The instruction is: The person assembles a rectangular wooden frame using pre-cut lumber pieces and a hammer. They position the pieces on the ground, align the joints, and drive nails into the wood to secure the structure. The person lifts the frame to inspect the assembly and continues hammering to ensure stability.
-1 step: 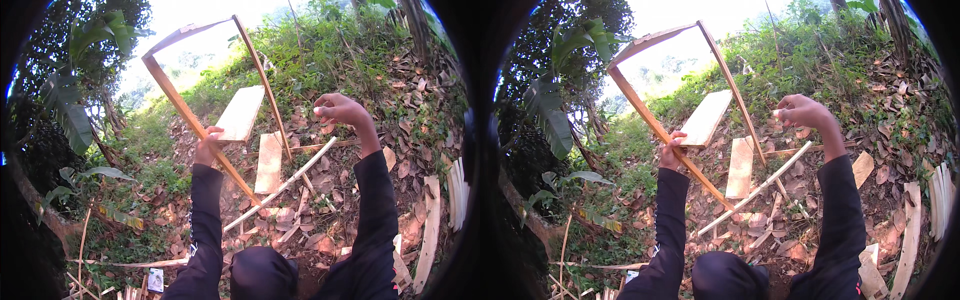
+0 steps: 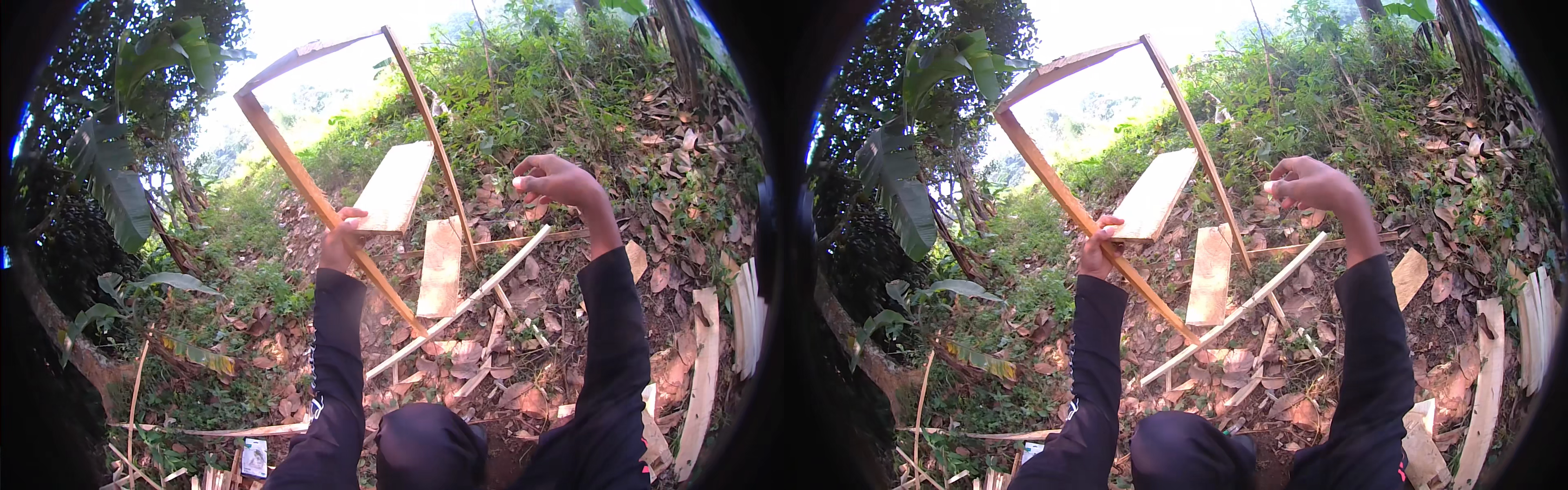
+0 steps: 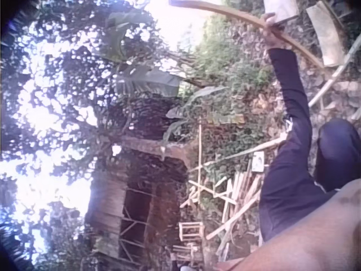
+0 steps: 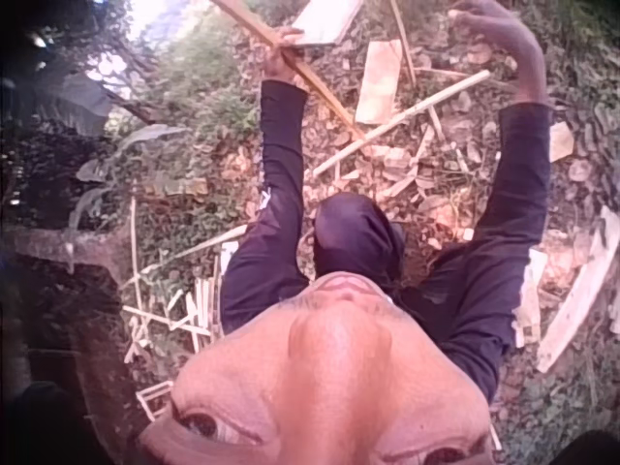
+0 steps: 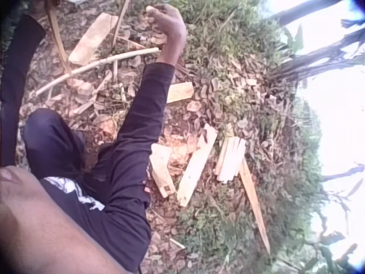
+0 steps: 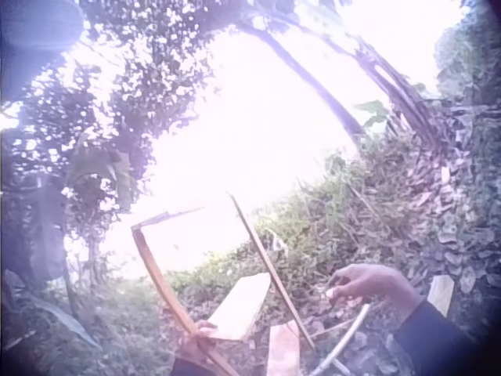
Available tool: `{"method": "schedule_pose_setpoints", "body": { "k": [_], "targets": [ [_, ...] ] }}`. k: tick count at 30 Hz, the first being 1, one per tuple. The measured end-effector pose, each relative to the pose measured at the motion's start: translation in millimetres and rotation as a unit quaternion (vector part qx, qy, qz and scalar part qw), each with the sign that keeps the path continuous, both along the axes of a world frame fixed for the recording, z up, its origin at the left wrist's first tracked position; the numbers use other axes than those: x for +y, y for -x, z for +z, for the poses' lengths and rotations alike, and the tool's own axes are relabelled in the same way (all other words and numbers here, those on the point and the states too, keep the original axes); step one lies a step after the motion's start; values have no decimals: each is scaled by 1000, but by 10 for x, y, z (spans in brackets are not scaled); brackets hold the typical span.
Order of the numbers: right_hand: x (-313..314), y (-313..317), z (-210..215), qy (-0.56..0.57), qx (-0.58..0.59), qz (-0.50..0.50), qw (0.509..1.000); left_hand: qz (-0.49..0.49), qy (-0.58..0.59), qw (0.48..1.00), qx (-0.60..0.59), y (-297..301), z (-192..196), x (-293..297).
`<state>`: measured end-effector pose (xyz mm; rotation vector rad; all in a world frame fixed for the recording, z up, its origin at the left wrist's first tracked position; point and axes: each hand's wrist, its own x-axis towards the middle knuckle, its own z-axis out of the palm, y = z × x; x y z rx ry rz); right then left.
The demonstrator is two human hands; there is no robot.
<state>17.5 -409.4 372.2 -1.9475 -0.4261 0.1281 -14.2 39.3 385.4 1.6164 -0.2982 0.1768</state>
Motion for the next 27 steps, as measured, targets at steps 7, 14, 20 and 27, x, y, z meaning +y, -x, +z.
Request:
{"method": "schedule_pose_setpoints", "body": {
  "k": [7, 14, 20, 27],
  "targets": [
    [18, -57, -37, -7, -19, 7, 1000, -29, 11, 999, -16, -44, -24, 94],
    [-19, -54, -34, -6, -16, 3, 1000, -36, 6, 999, -14, -49, -15, 101],
    [-33, -30, -32, 3, -2, -5, 1000, -21, 7, 1000, -8, -23, -4, 7],
    [-76, -44, -57, 1, 7, -9, 1000, -6, 12, 1000, -16, -12, -11, 19]
  ]
}}
